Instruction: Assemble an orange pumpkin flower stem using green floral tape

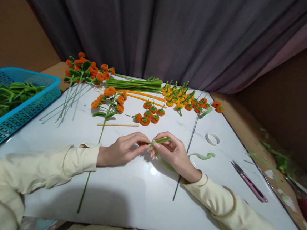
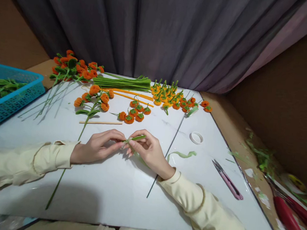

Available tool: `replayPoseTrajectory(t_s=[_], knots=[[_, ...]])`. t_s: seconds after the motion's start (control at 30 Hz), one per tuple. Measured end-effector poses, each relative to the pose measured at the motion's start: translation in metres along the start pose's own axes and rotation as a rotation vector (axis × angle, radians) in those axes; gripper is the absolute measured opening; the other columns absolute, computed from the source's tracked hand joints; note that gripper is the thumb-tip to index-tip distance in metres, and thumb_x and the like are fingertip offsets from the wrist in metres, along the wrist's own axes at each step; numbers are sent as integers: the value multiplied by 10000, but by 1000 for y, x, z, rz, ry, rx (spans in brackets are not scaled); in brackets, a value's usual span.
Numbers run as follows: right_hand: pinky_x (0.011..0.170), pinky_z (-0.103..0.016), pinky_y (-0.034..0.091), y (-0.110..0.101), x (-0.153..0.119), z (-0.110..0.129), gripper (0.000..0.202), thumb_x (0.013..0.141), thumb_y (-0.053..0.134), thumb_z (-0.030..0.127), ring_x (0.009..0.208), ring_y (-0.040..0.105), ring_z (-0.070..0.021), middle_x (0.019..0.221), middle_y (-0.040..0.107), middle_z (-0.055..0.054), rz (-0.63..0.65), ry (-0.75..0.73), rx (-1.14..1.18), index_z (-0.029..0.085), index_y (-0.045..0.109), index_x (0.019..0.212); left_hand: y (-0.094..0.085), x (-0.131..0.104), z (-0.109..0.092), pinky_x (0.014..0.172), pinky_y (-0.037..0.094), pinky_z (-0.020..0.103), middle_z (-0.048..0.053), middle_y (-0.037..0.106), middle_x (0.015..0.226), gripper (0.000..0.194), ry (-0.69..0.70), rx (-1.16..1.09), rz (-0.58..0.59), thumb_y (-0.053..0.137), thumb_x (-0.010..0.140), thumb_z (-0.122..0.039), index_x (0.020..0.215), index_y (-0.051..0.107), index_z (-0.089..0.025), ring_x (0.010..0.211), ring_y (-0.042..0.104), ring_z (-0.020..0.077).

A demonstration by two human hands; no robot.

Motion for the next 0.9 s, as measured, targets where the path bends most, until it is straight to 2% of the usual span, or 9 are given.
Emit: replayPoseTrajectory(t_s=[0.3,0.6,0.9], knots=[[602,-264,531,1,0,2,129,821,648,264,600,627,-122,718,665,-11,11,-44,-4,184,564,879,0,-1,3,709,517,236,63,637,854,139,-27,20,11,533,864,-105,994,544,-150,809,612,138],[598,-278,533,-2,2,0,162,799,667,316,579,631,-133,675,669,-9,-6,-24,-49,182,579,818,0,-1,2,711,511,227,60,631,843,133,-24,29,3,540,856,-89,979,541,-139,809,608,133],[605,-281,525,-4,2,-1,132,806,659,289,582,627,-137,672,673,-15,-27,-15,-65,181,584,812,1,1,0,727,509,218,68,650,873,159,-30,62,21,513,872,-90,1018,546,-141,820,612,128]])
Point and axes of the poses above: each hand's wrist, its own x-axis towards the middle knuckle, its own y-axis out of the palm, z = x × y, the point moved 8 cm from there along x, towards the middle knuckle
